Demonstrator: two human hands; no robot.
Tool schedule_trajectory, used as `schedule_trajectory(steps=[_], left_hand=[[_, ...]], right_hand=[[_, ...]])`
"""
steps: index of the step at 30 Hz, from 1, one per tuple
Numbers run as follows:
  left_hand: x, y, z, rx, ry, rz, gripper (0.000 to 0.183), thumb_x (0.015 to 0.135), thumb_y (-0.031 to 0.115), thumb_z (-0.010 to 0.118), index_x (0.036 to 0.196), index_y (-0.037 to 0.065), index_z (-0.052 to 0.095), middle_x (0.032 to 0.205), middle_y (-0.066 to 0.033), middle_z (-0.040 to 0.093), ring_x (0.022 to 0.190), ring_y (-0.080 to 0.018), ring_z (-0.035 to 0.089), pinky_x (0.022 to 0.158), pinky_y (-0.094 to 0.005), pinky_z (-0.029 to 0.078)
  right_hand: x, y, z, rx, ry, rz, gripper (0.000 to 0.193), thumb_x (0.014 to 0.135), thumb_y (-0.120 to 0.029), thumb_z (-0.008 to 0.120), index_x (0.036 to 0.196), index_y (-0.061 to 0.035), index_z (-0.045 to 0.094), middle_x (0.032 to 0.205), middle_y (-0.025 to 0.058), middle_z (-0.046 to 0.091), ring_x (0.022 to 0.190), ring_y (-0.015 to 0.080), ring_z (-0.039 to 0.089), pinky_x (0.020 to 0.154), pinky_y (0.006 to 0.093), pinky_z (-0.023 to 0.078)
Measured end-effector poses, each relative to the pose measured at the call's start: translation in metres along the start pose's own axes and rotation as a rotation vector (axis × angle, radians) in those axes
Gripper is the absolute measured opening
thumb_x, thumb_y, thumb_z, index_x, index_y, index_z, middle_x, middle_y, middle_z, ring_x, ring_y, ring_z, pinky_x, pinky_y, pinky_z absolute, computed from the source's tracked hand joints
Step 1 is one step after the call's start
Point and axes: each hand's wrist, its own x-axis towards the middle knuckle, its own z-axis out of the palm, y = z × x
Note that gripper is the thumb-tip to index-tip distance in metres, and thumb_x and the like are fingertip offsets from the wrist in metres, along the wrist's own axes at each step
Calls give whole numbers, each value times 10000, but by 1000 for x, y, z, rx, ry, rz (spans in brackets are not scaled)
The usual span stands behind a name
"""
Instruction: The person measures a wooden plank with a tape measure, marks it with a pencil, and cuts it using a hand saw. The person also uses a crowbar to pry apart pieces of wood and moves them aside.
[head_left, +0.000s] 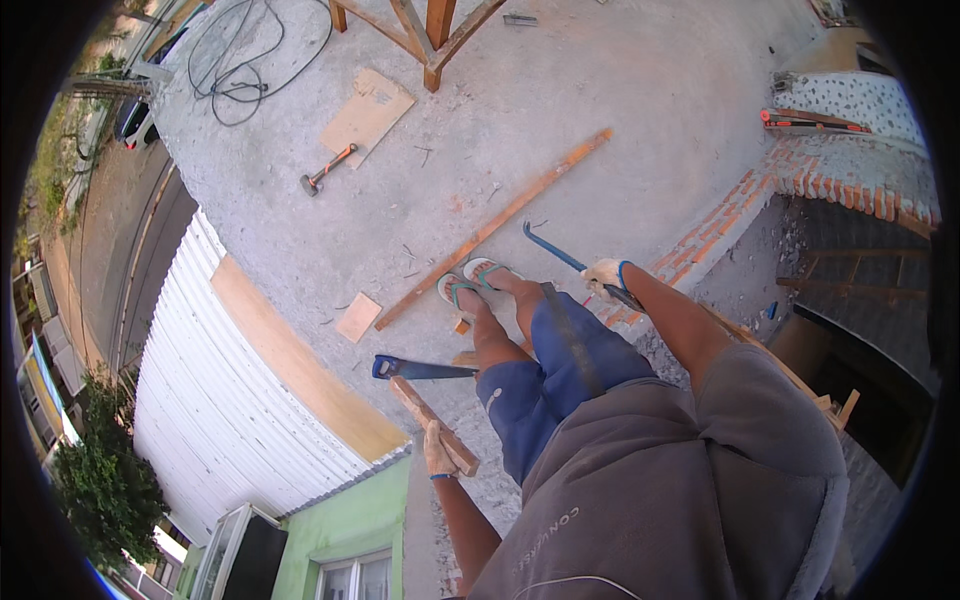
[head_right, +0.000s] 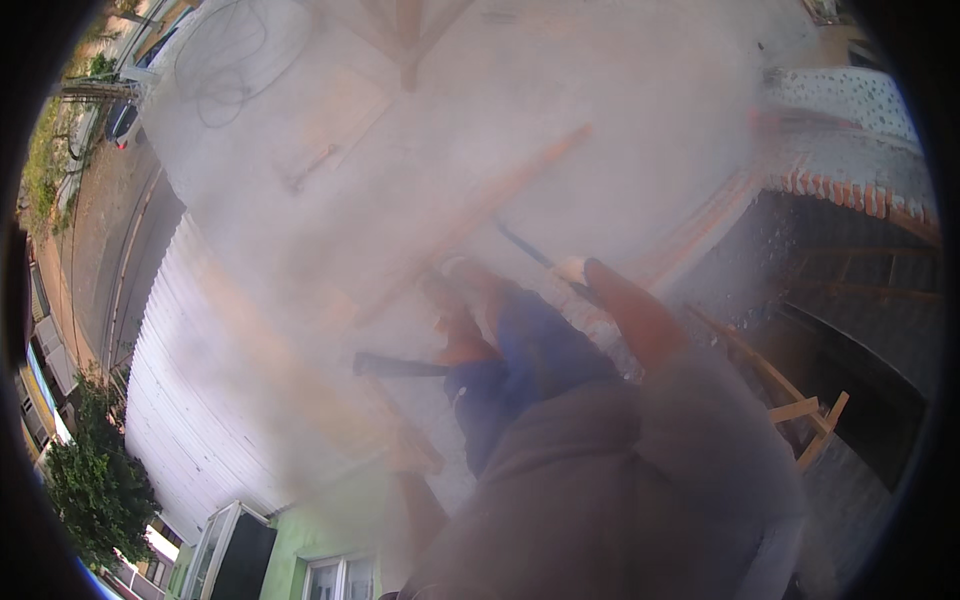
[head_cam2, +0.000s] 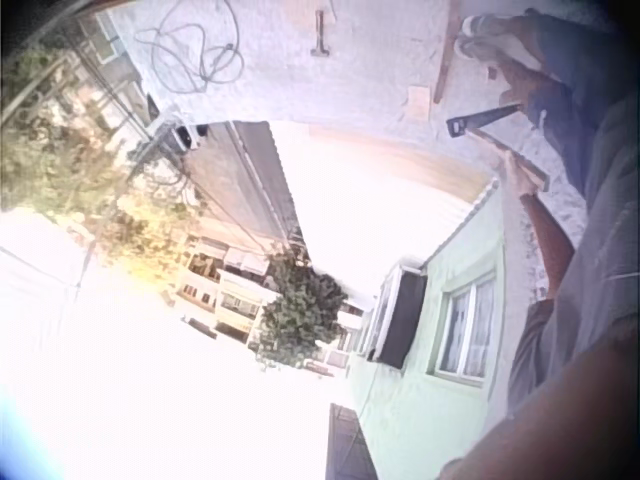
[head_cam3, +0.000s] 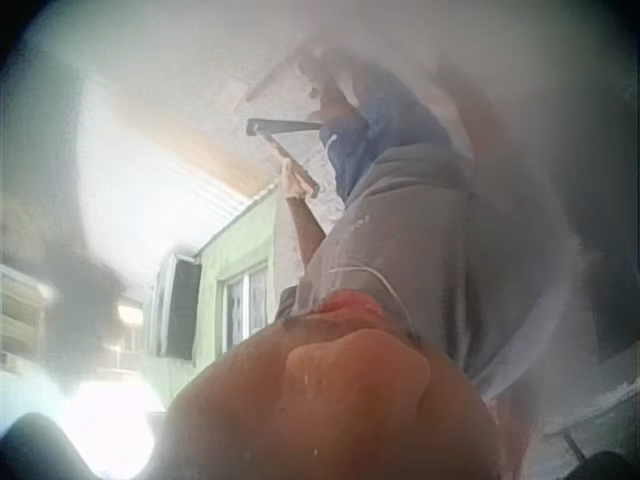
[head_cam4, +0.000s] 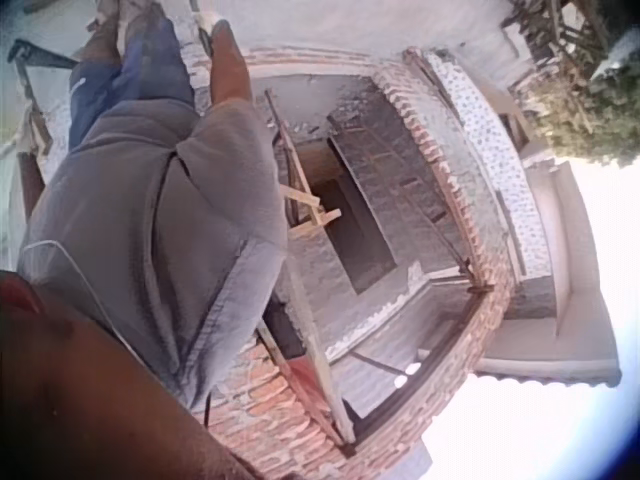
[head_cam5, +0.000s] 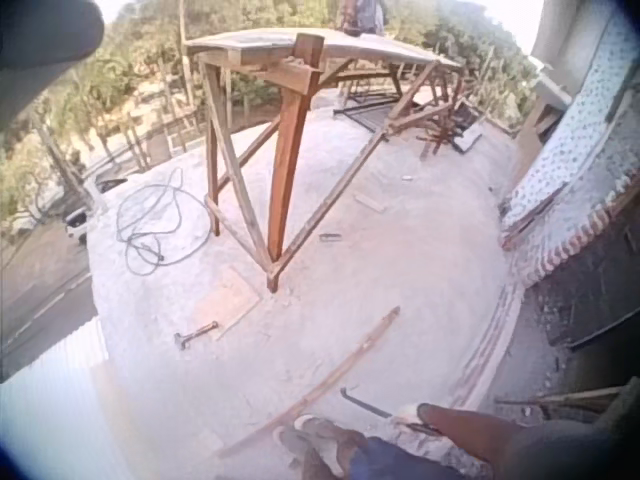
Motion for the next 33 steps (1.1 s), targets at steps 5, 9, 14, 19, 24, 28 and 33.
schedule_trajectory(steps=[5,9,14,19,24,28,33], left_hand=[[25,75,9,501,-155,86,674,958,495,745,1380,-3,581,986,-80,639,841,-208,662,723,-361,567],[15,124,28,583,-233,177,684,962,489,732,1417,6,568,1015,-90,634,842,-217,658,727,-370,565],[-27,154,75,647,-206,128,632,987,467,693,1430,38,558,1037,-108,626,838,-238,664,711,-381,576],[-33,159,155,802,-265,131,619,998,459,674,1444,52,536,1055,-102,615,859,-237,664,730,-392,588],[-33,168,268,943,-388,306,597,1015,465,653,1439,68,516,1055,-98,612,850,-227,656,742,-386,591],[-38,206,355,1016,-437,379,582,1040,458,629,1462,80,493,1062,-98,613,856,-228,662,729,-369,590],[-37,259,405,1009,-486,409,624,1040,417,627,1521,53,467,1090,-100,622,870,-214,660,740,-361,582]], right_hand=[[-25,56,3,202,-111,-103,288,1088,-318,619,940,-74,588,641,-48,460,411,71,395,365,276,339],[-35,106,12,345,19,-75,276,1075,-287,622,882,-91,592,590,-33,460,402,94,420,361,304,338],[-34,138,-1,-165,255,-146,571,1010,-500,618,1106,40,778,929,200,795,823,346,775,784,455,604],[-12,189,-43,-239,341,-66,503,988,-402,602,1234,2,771,1178,295,754,1118,398,751,961,483,591],[-12,236,-62,-214,361,-120,446,921,-318,636,1144,41,780,1103,315,758,1059,410,766,920,486,602],[-25,238,-66,-142,400,-217,459,906,-350,646,1049,66,776,1032,306,764,1027,415,763,891,484,596],[-41,197,-97,-3,346,-289,459,924,-368,620,924,68,765,952,280,771,803,376,770,804,469,600]])
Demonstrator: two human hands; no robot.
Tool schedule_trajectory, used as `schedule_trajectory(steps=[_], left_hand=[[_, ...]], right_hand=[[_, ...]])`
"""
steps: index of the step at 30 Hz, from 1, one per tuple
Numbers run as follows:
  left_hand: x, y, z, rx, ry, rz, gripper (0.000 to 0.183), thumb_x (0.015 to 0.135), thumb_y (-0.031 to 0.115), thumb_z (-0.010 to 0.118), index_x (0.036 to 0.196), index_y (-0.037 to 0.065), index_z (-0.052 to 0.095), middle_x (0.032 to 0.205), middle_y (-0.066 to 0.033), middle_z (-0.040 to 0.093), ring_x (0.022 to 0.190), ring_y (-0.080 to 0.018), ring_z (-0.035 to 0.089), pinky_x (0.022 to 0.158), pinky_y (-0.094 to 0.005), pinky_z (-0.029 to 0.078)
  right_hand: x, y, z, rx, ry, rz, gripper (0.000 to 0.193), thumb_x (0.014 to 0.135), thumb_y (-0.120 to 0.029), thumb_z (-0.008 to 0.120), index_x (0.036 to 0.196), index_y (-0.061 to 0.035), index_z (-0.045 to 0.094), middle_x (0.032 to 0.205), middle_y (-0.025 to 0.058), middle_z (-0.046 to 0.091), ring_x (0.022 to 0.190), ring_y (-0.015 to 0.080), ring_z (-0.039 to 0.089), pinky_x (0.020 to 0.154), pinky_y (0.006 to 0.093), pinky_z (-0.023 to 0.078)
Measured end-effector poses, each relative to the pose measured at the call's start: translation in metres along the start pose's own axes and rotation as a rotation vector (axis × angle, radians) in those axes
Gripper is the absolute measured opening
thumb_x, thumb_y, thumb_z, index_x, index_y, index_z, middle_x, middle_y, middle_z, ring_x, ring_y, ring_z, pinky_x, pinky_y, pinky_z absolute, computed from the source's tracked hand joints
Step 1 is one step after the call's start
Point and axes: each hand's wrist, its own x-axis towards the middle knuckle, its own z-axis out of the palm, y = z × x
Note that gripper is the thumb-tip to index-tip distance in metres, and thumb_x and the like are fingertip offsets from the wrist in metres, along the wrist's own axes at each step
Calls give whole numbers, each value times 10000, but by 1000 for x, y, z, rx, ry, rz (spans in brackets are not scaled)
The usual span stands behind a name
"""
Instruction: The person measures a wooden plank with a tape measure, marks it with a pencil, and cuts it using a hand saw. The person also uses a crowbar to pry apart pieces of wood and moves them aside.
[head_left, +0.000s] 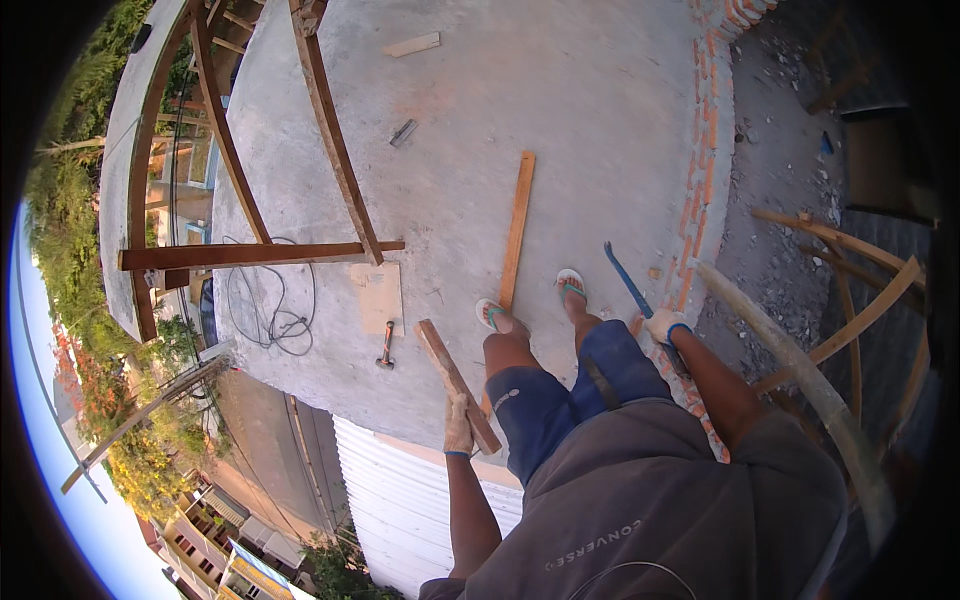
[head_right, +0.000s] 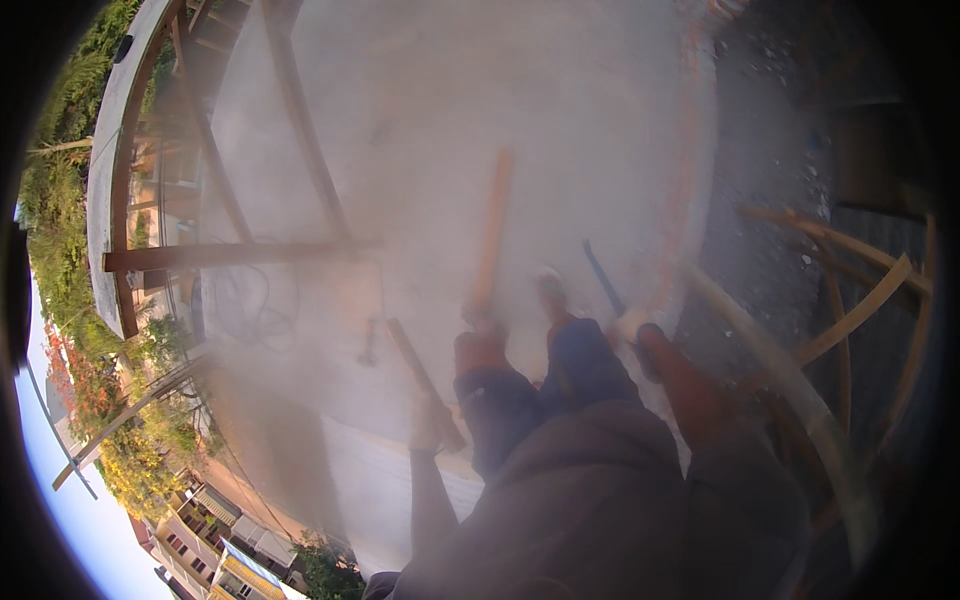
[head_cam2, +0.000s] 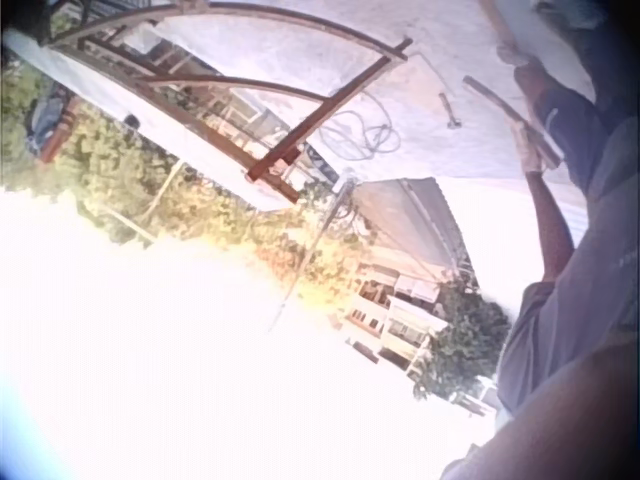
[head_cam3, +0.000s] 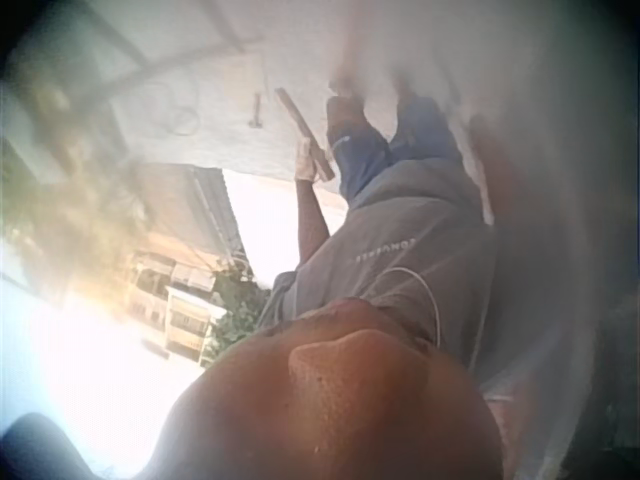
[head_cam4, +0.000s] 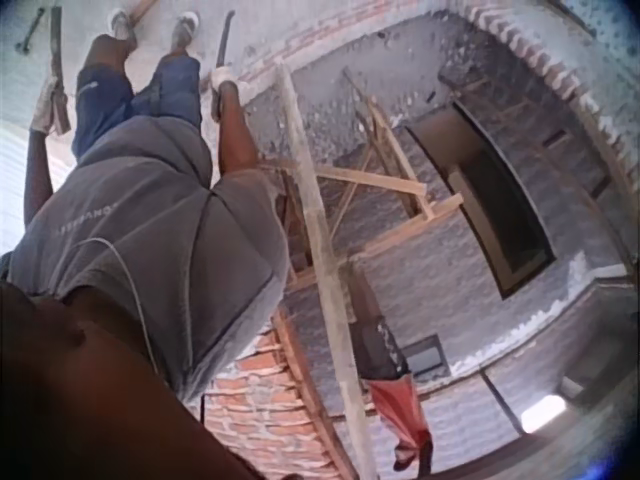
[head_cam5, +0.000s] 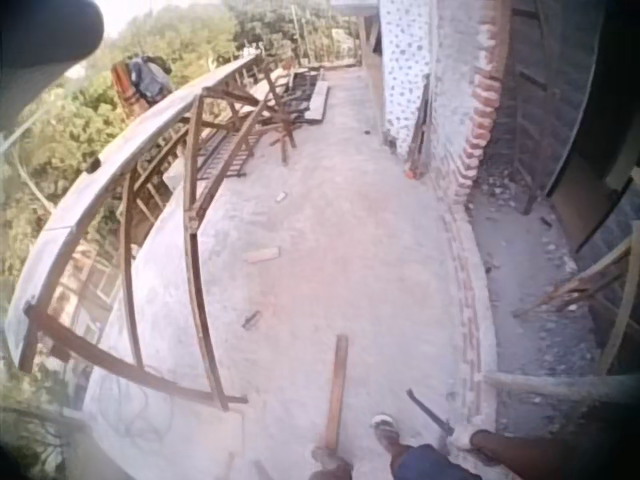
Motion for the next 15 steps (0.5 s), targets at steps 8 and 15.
schedule_trajectory(steps=[8,15], left_hand=[[46,62,-60,272,29,-66,545,1021,360,640,1411,-15,572,1080,-107,650,951,-187,639,816,-355,543],[217,232,-96,599,-58,-23,692,922,341,814,1431,-43,544,1243,-171,685,1059,-254,676,926,-402,554]], right_hand=[[66,-151,-56,1569,-221,220,217,1017,-129,575,837,-17,622,666,62,596,499,216,606,475,369,531],[259,-311,-75,1868,-166,269,177,1052,-101,536,890,-35,560,654,-13,506,487,105,523,422,278,448]])
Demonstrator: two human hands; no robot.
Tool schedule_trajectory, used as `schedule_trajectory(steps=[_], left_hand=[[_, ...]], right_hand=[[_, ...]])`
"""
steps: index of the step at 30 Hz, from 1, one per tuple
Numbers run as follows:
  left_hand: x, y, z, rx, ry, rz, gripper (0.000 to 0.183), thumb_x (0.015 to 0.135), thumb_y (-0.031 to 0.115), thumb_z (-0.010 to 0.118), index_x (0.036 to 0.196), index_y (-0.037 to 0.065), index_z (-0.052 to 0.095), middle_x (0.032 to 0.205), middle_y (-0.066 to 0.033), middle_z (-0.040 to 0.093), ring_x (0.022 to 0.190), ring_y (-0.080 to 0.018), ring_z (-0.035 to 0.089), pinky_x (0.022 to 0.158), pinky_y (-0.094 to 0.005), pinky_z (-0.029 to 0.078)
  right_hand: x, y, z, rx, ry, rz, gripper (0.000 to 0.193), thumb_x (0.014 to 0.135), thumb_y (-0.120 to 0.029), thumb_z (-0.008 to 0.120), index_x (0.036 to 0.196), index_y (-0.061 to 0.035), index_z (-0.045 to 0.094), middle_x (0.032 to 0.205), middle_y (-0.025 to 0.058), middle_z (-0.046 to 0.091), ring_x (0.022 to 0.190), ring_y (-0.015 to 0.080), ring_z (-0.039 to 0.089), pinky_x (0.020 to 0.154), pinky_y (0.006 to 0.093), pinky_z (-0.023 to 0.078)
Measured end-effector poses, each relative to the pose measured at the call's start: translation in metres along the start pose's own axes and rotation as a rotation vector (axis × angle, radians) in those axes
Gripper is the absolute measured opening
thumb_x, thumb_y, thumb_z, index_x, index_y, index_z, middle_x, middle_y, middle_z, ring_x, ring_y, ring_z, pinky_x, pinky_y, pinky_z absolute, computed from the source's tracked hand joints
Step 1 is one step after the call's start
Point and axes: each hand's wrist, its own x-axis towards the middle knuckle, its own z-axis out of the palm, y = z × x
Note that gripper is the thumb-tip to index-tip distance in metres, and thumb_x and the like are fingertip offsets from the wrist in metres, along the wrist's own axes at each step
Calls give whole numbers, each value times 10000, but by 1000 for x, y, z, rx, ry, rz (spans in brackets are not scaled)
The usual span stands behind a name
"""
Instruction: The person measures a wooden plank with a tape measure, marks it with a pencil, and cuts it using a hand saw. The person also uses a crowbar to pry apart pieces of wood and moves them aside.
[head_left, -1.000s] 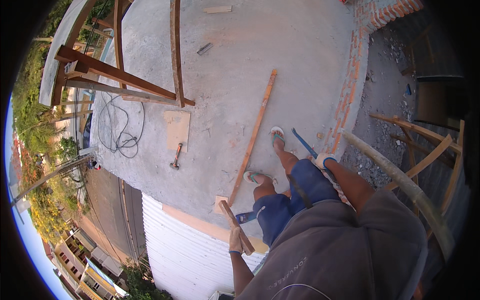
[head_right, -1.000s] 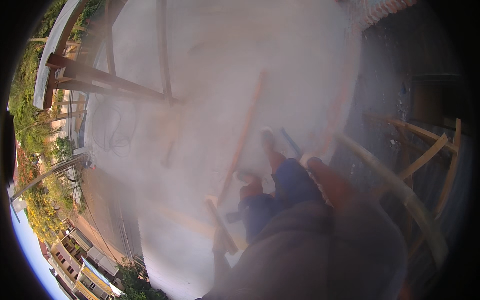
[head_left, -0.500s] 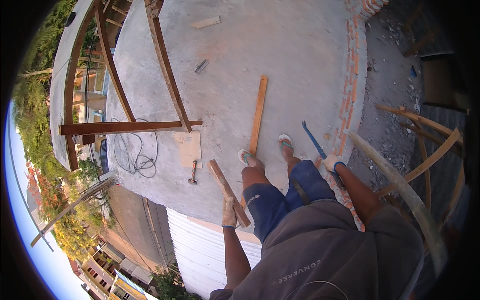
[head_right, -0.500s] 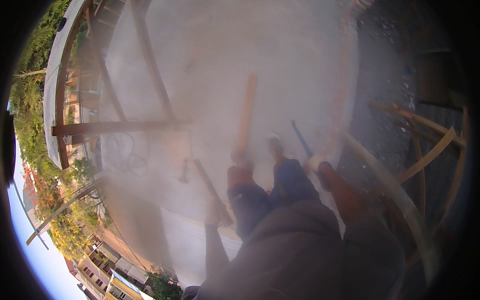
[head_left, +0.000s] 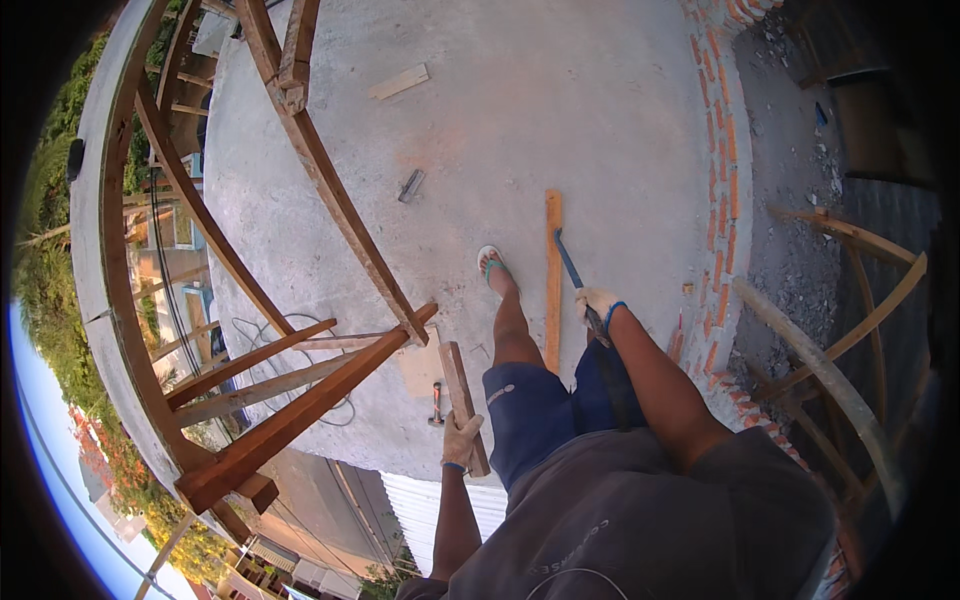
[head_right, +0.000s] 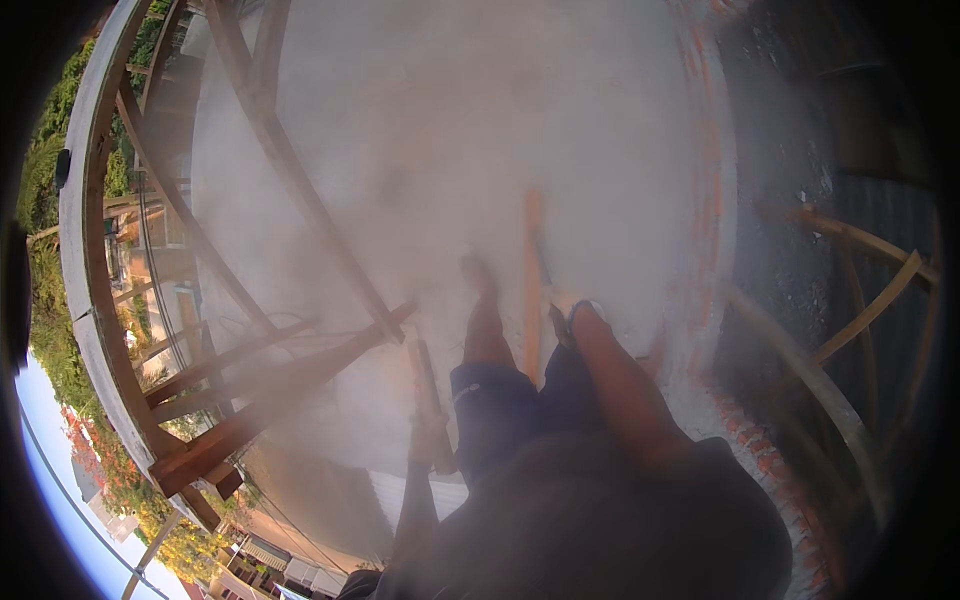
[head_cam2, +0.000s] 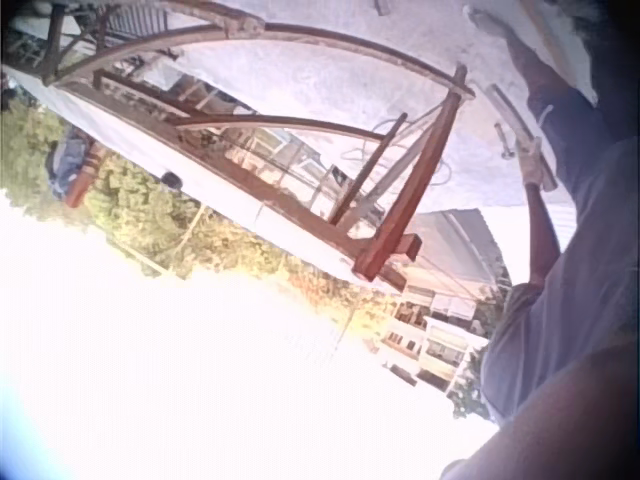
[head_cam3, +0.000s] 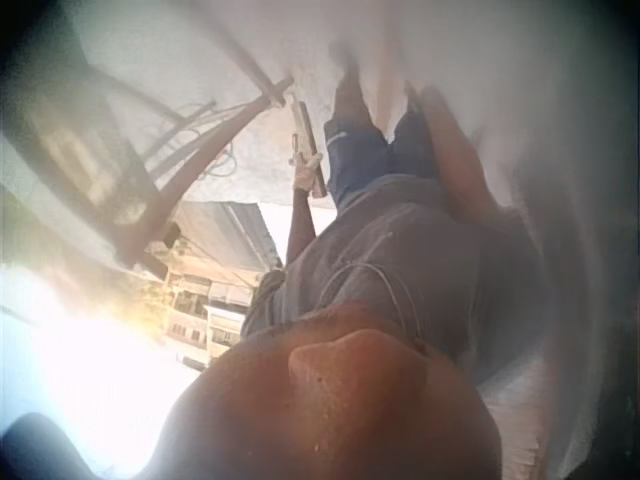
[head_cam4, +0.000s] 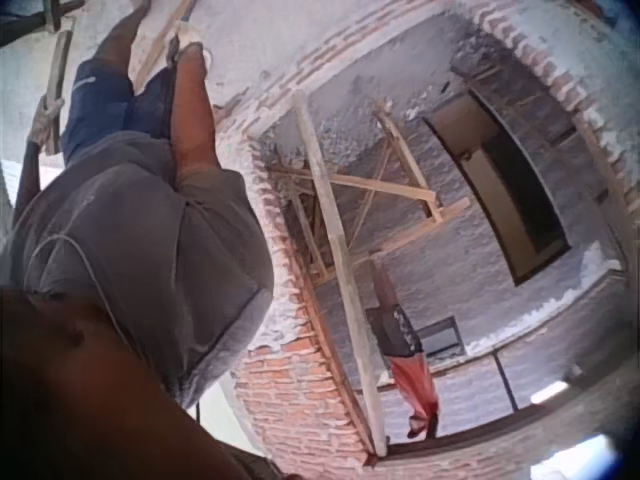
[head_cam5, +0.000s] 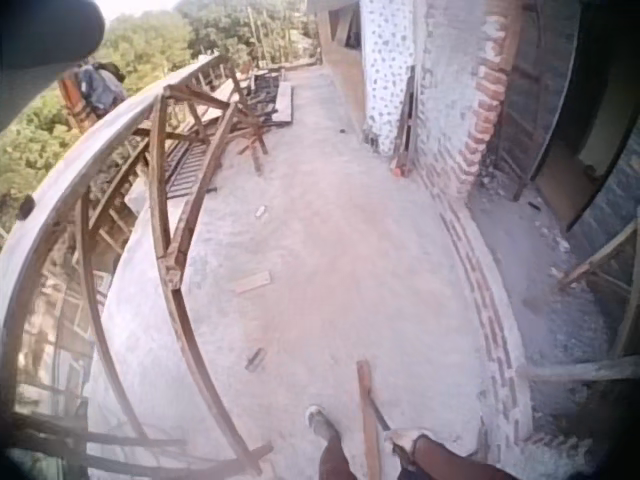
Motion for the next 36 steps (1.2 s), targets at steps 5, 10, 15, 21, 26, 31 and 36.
schedule_trajectory(steps=[5,10,15,21,26,31,36], left_hand=[[72,99,-77,-24,-43,29,642,945,270,788,1433,-23,493,1140,-134,671,966,-212,674,847,-379,573],[113,152,-89,-115,-138,66,502,972,270,728,1345,2,526,1065,-96,651,883,-174,639,770,-364,557],[142,196,-82,96,-198,-51,454,976,280,711,1303,1,567,1048,-94,663,914,-185,642,798,-371,540],[131,292,-77,370,-255,51,532,986,287,729,1384,-11,540,1177,-149,683,1013,-221,672,875,-383,558],[146,349,-76,276,-202,40,570,982,269,723,1421,-15,496,1197,-156,675,1020,-216,667,874,-383,555],[162,396,-82,254,-211,121,581,981,263,713,1433,-18,481,1163,-156,664,1009,-217,653,882,-375,552],[206,454,-83,385,-292,107,583,980,272,719,1430,-18,489,1142,-162,668,1000,-234,664,883,-386,556]], right_hand=[[90,6,65,-413,184,-402,152,998,-54,604,863,-75,539,657,2,527,484,137,538,407,298,425],[130,-12,92,-498,103,-669,134,968,-50,646,867,-59,558,656,22,551,469,154,547,393,329,435],[92,-41,122,-152,266,-266,136,946,-51,659,849,-35,564,662,48,572,477,170,575,388,340,447],[37,-78,181,92,323,-162,102,928,-37,642,863,-9,570,673,81,585,489,193,596,396,359,466],[44,-83,231,397,380,-174,39,919,-10,608,909,8,575,685,111,586,496,216,598,413,385,485],[45,-79,273,146,507,-244,96,935,-20,585,853,29,571,679,149,609,481,263,605,415,415,502],[34,-105,297,108,483,-111,138,970,-104,600,1052,-22,675,800,160,712,686,325,735,579,451,554]])
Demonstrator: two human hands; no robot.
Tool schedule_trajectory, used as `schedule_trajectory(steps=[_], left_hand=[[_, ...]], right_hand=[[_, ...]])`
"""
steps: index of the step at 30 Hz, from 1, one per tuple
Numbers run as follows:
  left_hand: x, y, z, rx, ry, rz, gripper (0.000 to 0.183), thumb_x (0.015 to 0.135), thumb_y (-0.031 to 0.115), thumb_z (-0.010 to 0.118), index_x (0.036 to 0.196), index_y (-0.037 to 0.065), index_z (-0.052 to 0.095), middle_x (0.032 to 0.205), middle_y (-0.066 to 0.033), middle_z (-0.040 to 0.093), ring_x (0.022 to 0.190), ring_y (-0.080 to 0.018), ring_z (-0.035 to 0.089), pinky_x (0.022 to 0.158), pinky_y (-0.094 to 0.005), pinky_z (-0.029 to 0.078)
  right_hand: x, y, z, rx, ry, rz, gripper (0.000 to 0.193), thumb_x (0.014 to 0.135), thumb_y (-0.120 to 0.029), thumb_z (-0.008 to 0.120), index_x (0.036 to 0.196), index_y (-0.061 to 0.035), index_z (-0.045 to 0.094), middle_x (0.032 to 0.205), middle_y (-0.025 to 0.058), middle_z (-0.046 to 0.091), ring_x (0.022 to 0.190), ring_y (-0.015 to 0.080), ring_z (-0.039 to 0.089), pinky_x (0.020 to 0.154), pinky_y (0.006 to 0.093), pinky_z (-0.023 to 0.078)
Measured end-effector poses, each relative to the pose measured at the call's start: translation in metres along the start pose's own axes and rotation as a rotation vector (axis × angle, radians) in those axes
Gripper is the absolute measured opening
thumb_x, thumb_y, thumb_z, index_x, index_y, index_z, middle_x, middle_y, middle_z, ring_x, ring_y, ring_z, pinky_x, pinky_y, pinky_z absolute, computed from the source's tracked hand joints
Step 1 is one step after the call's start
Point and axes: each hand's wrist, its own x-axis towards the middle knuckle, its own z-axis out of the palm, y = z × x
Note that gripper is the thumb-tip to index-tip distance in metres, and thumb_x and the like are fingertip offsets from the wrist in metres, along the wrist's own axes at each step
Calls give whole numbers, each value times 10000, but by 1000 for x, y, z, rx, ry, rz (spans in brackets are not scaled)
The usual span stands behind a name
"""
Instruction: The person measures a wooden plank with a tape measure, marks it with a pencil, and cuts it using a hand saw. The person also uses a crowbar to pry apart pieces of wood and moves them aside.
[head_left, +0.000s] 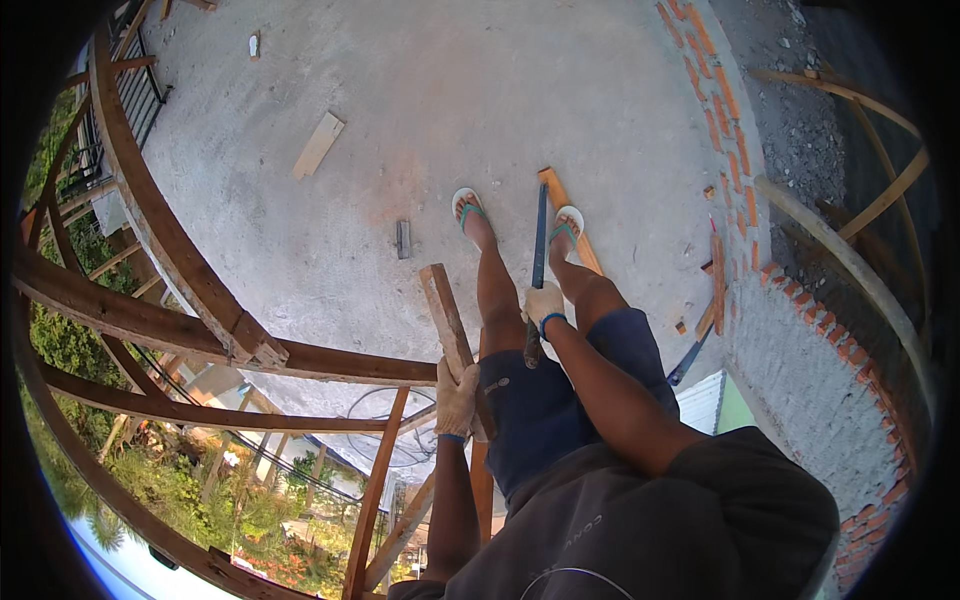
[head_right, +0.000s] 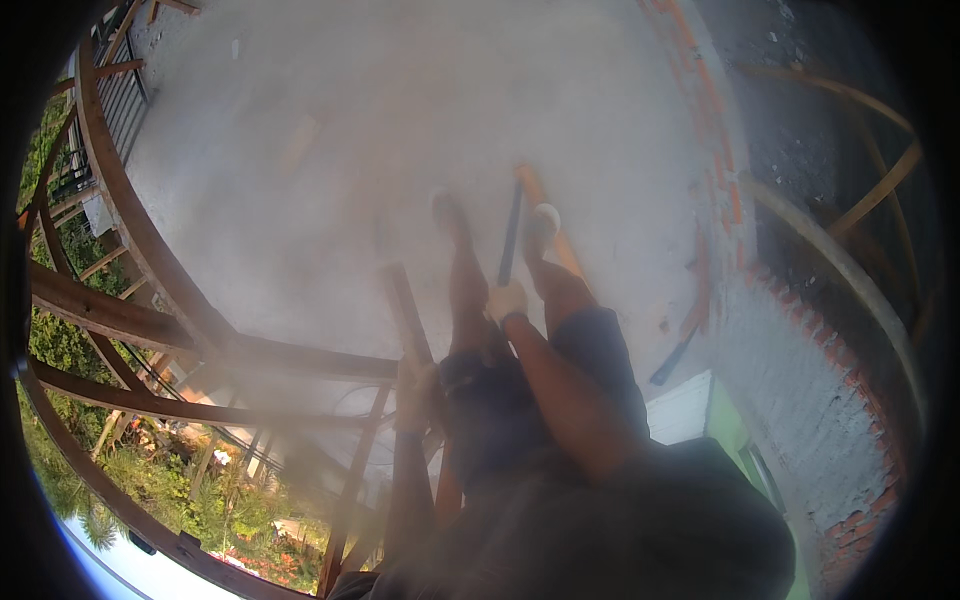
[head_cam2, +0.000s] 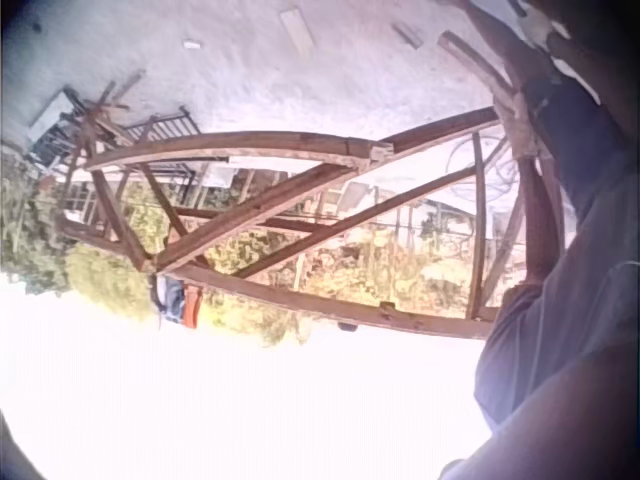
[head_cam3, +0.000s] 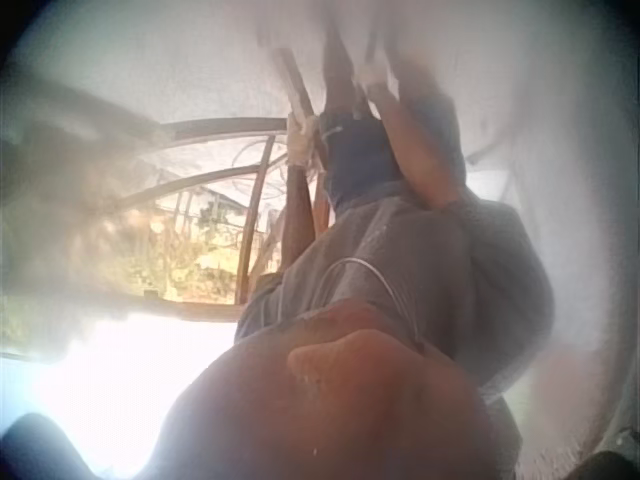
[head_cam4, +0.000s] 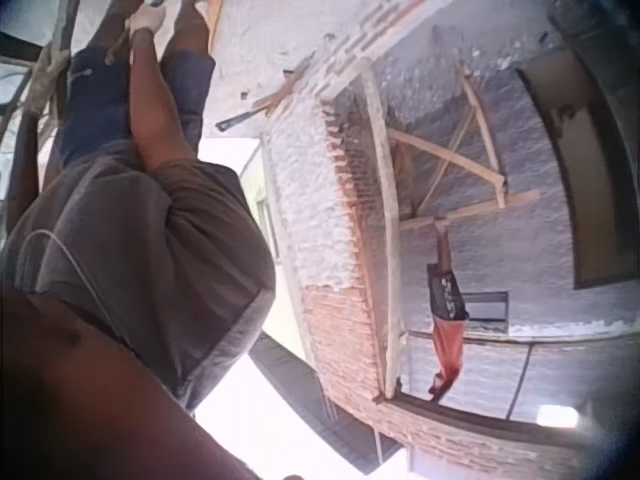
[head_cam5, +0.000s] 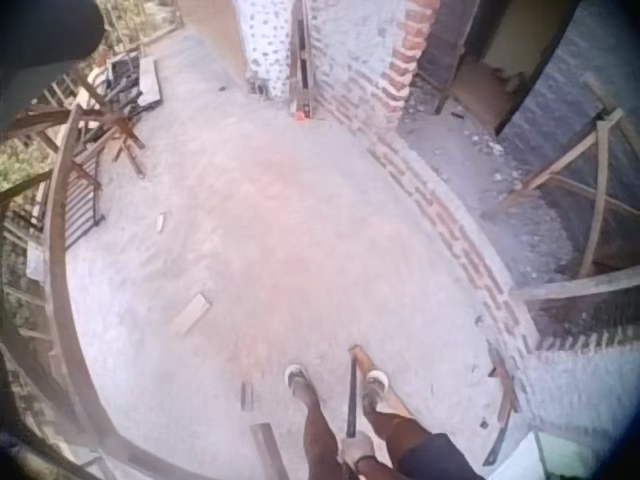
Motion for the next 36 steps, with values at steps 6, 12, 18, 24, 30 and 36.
schedule_trajectory(steps=[6,12,18,24,30,36], left_hand=[[54,29,-28,94,-50,37,639,967,318,753,1436,-34,500,1123,-229,718,985,-303,728,867,-432,575],[71,66,-33,252,-122,25,662,963,345,756,1438,-36,496,1137,-234,715,1007,-301,727,859,-432,577],[86,75,-27,247,-118,-34,672,974,338,739,1461,-42,474,1169,-219,704,1012,-306,718,880,-425,575],[89,92,-14,293,-271,-13,607,998,285,718,1459,-25,474,1187,-209,675,981,-283,707,876,-404,581],[101,100,-11,168,-408,-349,572,1027,263,687,1484,3,463,1101,-126,641,911,-197,676,860,-365,616],[84,102,4,-115,-594,-439,710,984,409,719,1506,9,450,1257,-181,631,1072,-281,691,964,-490,611]], right_hand=[[-22,-37,31,329,101,-14,75,939,-34,559,882,14,567,639,110,551,459,237,566,422,412,473],[-22,-58,14,397,-6,60,87,956,-56,592,912,19,588,645,101,570,461,219,575,434,397,475],[-25,-51,8,398,53,74,57,981,-75,614,985,-28,583,648,57,542,452,187,540,429,372,470],[-45,-30,9,389,51,158,18,1032,-98,564,1049,-101,565,688,10,522,474,107,500,426,330,458],[-44,-54,9,658,6,227,31,1030,-98,564,1057,-91,576,687,6,524,471,93,496,414,302,435],[47,-41,24,1509,-302,341,59,1064,-97,588,1006,-89,581,705,-31,468,464,47,385,399,241,340]])
